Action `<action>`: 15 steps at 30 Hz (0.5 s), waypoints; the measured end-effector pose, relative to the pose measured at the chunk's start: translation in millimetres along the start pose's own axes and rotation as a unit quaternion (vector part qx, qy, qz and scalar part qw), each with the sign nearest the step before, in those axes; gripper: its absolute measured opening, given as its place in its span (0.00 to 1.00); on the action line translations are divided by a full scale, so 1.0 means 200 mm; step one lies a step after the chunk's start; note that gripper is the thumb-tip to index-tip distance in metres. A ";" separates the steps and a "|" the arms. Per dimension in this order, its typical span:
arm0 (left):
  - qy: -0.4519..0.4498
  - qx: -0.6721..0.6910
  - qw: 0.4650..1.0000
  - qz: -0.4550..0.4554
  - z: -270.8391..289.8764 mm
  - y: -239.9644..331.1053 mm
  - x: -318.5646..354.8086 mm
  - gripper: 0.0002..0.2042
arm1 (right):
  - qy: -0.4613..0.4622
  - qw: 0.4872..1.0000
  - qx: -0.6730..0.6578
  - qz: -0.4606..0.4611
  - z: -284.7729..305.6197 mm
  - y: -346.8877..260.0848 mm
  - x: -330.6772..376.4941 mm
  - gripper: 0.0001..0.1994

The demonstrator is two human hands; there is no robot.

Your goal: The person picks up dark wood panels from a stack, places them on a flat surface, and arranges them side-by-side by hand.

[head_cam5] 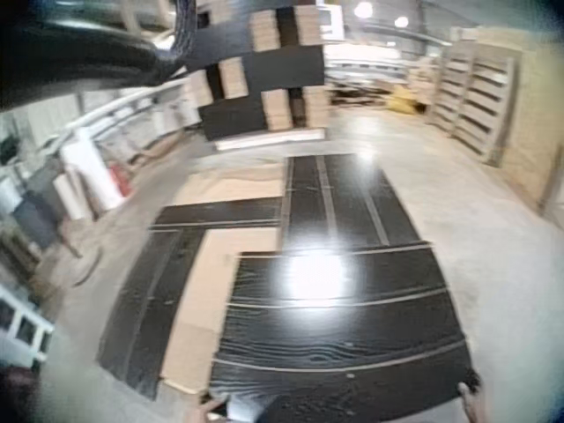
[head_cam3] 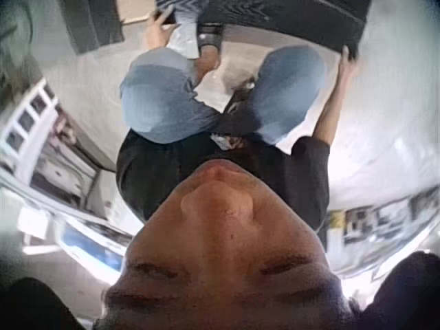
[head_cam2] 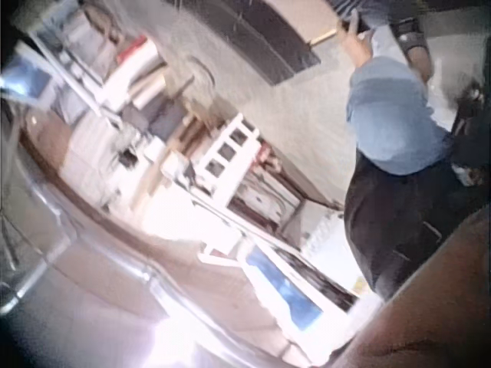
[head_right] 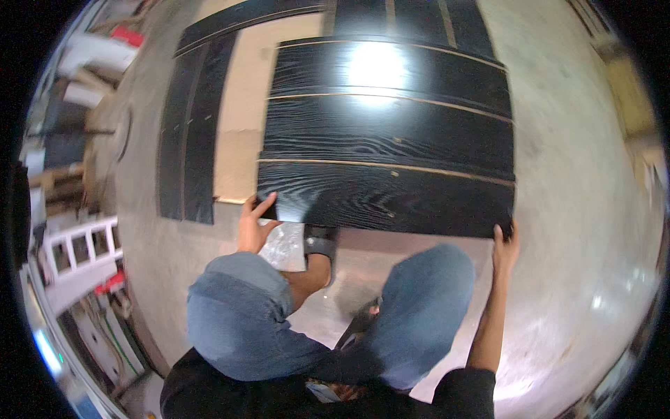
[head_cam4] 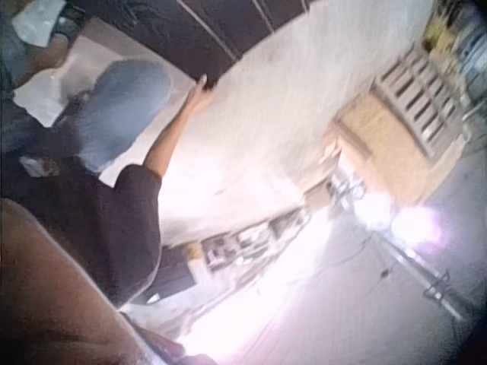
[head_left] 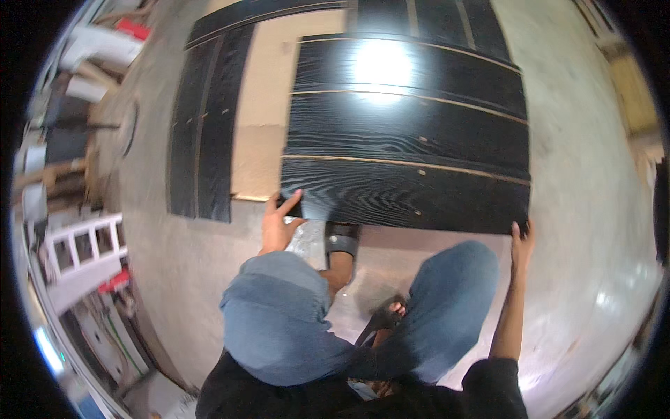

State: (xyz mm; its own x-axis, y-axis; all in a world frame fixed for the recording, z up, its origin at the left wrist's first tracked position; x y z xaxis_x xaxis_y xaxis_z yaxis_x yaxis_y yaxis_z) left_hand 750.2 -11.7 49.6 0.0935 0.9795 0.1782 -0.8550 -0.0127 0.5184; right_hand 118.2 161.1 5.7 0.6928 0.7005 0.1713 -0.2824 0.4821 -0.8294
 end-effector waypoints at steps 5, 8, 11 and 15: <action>0.026 0.022 0.999 -0.017 0.02 -0.06 0.04 0.36 | -0.041 0.998 0.036 0.025 0.01 0.10 -0.07 0.29; 0.047 0.100 0.993 -0.051 0.07 -0.12 0.07 0.33 | -0.069 0.995 0.066 -0.006 0.01 0.08 -0.09 0.31; 0.356 0.088 0.916 0.162 0.23 -0.57 0.21 0.34 | -0.009 0.987 0.149 0.059 0.05 0.07 -0.16 0.32; 0.445 0.410 0.629 0.488 0.21 -1.11 0.30 0.30 | 0.026 0.982 0.141 0.122 -0.06 -0.32 -0.20 0.28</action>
State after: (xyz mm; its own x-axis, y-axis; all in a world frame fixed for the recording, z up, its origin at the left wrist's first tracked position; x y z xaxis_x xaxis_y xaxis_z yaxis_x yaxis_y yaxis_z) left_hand 967.4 42.1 -20.3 -0.9069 0.1434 0.3963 0.3012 -0.4371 0.8475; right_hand 116.0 95.5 46.5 0.6127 0.7888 -0.0477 -0.6119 0.4354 -0.6603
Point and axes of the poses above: each hand's wrist, its own x-axis away from the middle knuckle, its own z-axis out of the back of the hand, y = z × x, the point moved 6 cm from there along -x, towards the middle knuckle, and after that the axes turned 4 degrees about -x, right-handed, at the moved point
